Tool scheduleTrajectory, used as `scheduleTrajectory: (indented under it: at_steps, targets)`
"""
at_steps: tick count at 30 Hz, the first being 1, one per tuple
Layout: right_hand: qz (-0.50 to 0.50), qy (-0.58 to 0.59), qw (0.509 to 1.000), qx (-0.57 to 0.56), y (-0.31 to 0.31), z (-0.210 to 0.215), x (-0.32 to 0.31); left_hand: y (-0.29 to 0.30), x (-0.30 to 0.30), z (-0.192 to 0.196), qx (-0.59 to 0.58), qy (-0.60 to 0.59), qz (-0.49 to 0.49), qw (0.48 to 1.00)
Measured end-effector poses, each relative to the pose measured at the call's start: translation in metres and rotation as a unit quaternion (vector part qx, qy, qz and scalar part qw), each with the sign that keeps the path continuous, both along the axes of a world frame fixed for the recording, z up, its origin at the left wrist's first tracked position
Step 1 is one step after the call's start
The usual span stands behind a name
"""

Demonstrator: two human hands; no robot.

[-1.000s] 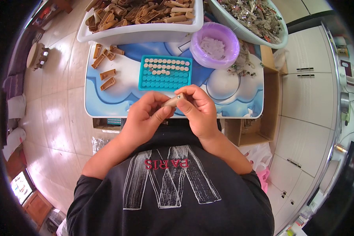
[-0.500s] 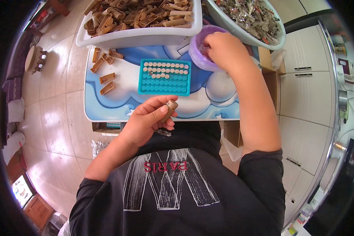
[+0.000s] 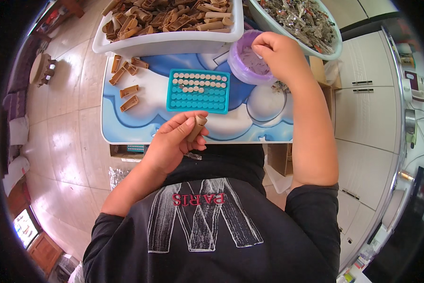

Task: The person assembles small wooden rectangular frames by inserting metal pins and white circular discs. They pick up a wooden frame, insert a pin, and then place a white disc into the frame, repeating this process for multiple units. The assembled parts are placed into a teal tray with circular indentations.

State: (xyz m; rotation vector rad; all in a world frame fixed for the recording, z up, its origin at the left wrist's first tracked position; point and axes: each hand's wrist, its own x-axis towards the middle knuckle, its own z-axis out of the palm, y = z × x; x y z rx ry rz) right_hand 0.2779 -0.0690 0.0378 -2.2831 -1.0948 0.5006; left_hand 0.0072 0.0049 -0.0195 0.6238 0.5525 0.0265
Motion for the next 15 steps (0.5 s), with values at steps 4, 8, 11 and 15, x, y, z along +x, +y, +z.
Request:
scheduleTrajectory:
  at_steps: [4,8,11,15]
  targets:
    - [-0.078,0.124,0.984,0.102,-0.010,-0.002,-0.004,-0.002,0.002,-0.005,-0.013,-0.008,0.016,1.000]
    - [-0.100,0.113,0.971,0.188,-0.018,-0.003,-0.009,-0.002,0.003,-0.003,-0.026,-0.012,0.015,0.999]
    - [-0.124,0.128,0.953,0.244,-0.023,0.003,-0.032,-0.001,0.004,-0.002,-0.051,-0.017,0.017,0.998]
    - [0.015,0.022,0.959,0.281,-0.038,-0.008,-0.080,0.001,0.003,-0.008,-0.122,-0.037,0.019,0.992]
